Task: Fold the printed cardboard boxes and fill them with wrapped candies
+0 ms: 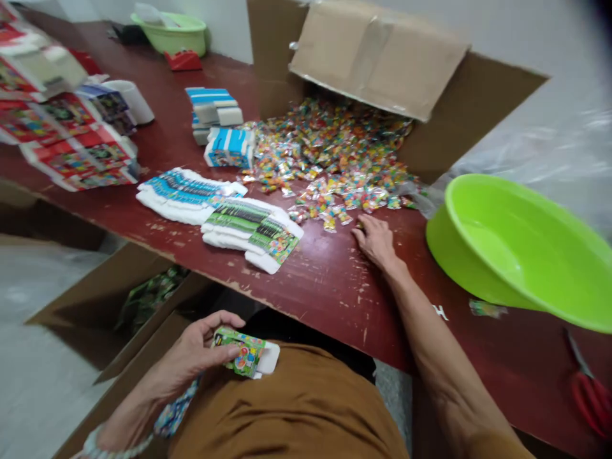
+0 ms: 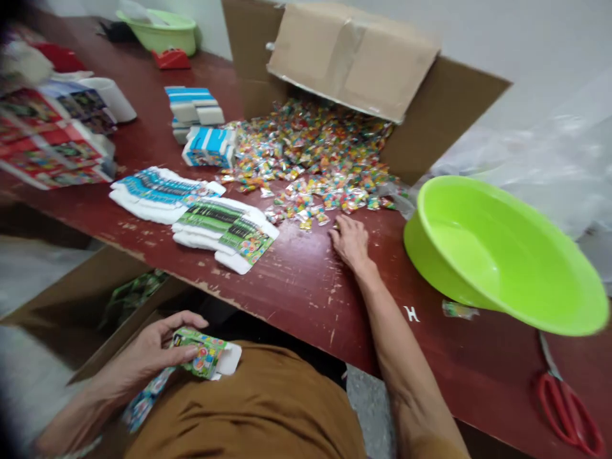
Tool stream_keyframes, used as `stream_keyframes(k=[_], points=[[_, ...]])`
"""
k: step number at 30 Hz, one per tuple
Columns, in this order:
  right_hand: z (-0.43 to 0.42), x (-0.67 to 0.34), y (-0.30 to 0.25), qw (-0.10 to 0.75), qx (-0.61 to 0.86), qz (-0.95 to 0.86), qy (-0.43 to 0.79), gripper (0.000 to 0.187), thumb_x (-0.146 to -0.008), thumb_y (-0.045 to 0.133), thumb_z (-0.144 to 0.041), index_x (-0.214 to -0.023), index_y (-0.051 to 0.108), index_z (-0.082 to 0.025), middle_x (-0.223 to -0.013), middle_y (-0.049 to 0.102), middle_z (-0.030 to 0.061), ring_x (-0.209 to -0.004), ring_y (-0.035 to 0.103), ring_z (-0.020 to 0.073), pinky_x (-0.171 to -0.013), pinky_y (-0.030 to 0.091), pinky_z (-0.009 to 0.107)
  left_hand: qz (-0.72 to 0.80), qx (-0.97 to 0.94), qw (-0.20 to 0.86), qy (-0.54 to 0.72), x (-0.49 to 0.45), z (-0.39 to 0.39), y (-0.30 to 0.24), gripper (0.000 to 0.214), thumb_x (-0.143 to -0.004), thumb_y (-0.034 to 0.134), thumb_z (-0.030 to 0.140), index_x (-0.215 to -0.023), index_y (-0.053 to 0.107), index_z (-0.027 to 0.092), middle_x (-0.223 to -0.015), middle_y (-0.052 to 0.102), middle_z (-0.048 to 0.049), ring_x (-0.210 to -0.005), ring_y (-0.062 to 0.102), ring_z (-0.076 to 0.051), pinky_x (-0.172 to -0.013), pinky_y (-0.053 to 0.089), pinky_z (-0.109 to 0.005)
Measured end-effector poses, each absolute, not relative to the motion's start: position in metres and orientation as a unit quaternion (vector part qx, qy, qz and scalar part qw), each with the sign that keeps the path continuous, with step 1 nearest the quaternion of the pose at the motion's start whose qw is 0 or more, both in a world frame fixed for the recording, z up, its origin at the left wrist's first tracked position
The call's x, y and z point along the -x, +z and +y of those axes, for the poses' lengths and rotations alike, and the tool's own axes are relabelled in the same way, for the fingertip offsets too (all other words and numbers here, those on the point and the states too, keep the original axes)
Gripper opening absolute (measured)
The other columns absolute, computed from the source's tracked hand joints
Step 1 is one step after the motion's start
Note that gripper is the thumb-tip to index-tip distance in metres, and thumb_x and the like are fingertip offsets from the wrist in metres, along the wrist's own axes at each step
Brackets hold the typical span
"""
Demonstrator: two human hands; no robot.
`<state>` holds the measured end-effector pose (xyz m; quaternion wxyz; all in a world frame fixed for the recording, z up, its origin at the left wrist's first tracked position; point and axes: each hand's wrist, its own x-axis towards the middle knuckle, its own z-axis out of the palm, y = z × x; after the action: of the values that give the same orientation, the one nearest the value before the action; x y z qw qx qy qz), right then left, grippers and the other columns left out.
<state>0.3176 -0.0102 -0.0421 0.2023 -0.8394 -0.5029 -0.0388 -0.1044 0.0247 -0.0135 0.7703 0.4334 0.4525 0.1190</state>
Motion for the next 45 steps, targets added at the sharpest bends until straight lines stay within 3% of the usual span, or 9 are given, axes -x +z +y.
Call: stream_keyframes(k=[4, 7, 15, 20, 25, 28, 35, 41, 45], points=[[-0.021, -0.318, -0.05, 0.259, 0.846, -0.464, -0.033, 0.029, -0.091, 0.05, -0.023, -0.11, 0.067, -0.009, -0.11, 0.07, 0.0226, -0.101, 0.062, 0.031, -0.094, 0.042, 0.048, 0.388, -0.529, 0.755, -0.008, 0.131, 0.031, -0.008, 0.022, -0.065, 0.084, 0.017, -0.086, 0.078, 0.019, -0.078, 0.074, -0.0046, -0.068, 0.065, -0.018, -0.058, 0.049, -0.021], [-0.032, -0.295, -0.031, 0.349, 0.854, -0.384, -0.03, 0.03, -0.093, 0.052, -0.031, -0.114, 0.064, -0.013, -0.102, 0.071, 0.0198, -0.087, 0.066, 0.0263, -0.081, 0.049, 0.043, 0.396, -0.49, 0.773, 0.066, 0.123, 0.032, 0.0, 0.015, -0.071, 0.077, 0.019, -0.085, 0.072, 0.019, -0.077, 0.071, -0.0028, -0.065, 0.065, -0.017, -0.054, 0.047, -0.02], [-0.037, -0.14, 0.026, 0.593, 0.597, -0.427, 0.333, 0.019, -0.087, 0.069, -0.037, -0.098, 0.069, -0.022, -0.085, 0.071, 0.0027, -0.075, 0.065, 0.0159, -0.072, 0.053, 0.031, 0.294, -0.533, 0.776, 0.165, 0.049, 0.039, 0.016, 0.031, -0.071, 0.061, 0.014, -0.101, 0.061, 0.021, -0.086, 0.066, -0.0031, -0.075, 0.064, -0.019, -0.056, 0.054, -0.025], [-0.03, -0.118, 0.008, 0.6, 0.584, -0.389, 0.385, 0.013, -0.084, 0.073, -0.033, -0.09, 0.069, -0.022, -0.084, 0.069, 0.0016, -0.076, 0.063, 0.016, -0.072, 0.052, 0.03, 0.303, -0.564, 0.747, 0.179, 0.039, 0.031, 0.012, 0.032, -0.072, 0.055, 0.012, -0.103, 0.056, 0.023, -0.08, 0.062, 0.0007, -0.062, 0.059, -0.013, -0.051, 0.048, -0.021], [-0.031, -0.129, 0.007, 0.574, 0.59, -0.448, 0.349, 0.022, -0.094, 0.06, -0.041, -0.1, 0.075, -0.027, -0.115, 0.063, 0.0052, -0.104, 0.059, 0.0201, -0.091, 0.049, 0.033, 0.313, -0.535, 0.757, 0.207, 0.034, 0.029, 0.005, 0.043, -0.072, 0.059, 0.014, -0.113, 0.052, 0.023, -0.087, 0.064, -0.0004, -0.06, 0.061, -0.013, -0.053, 0.051, -0.023], [-0.032, -0.132, 0.007, 0.619, 0.581, -0.347, 0.4, 0.033, -0.096, 0.055, -0.047, -0.12, 0.066, -0.028, -0.12, 0.062, 0.0038, -0.09, 0.059, 0.0157, -0.079, 0.052, 0.029, 0.3, -0.488, 0.786, 0.232, 0.03, 0.029, 0.008, 0.041, -0.075, 0.065, 0.023, -0.113, 0.051, 0.022, -0.082, 0.067, -0.0011, -0.058, 0.063, -0.014, -0.052, 0.052, -0.024], [-0.034, -0.121, 0.0, 0.601, 0.417, -0.276, 0.624, 0.047, -0.079, 0.078, -0.039, -0.12, 0.059, -0.027, -0.109, 0.065, 0.0026, -0.063, 0.057, 0.0102, -0.053, 0.053, 0.025, 0.3, -0.419, 0.812, 0.273, 0.02, 0.023, 0.012, 0.046, -0.086, 0.058, 0.05, -0.118, 0.058, 0.017, -0.08, 0.068, -0.0042, -0.059, 0.064, -0.018, -0.046, 0.054, -0.027], [-0.034, -0.12, -0.003, 0.604, 0.539, -0.473, 0.347, 0.013, -0.086, 0.071, -0.033, -0.094, 0.074, -0.023, -0.103, 0.071, 0.0068, -0.083, 0.067, 0.0181, -0.072, 0.057, 0.031, 0.318, -0.416, 0.802, 0.286, 0.017, 0.021, 0.009, 0.044, -0.08, 0.071, 0.043, -0.116, 0.055, 0.022, -0.081, 0.068, -0.0003, -0.055, 0.063, -0.015, -0.045, 0.053, -0.024], [-0.037, -0.125, 0.0, 0.545, 0.548, -0.604, 0.195, 0.016, -0.092, 0.061, -0.028, -0.095, 0.076, -0.023, -0.093, 0.077, 0.008, -0.092, 0.071, 0.022, -0.085, 0.055, 0.037, 0.33, -0.329, 0.855, 0.228, 0.019, 0.027, 0.018, 0.045, -0.086, 0.064, 0.048, -0.12, 0.054, 0.021, -0.078, 0.068, -0.0011, -0.05, 0.063, -0.016, -0.046, 0.054, -0.028]])
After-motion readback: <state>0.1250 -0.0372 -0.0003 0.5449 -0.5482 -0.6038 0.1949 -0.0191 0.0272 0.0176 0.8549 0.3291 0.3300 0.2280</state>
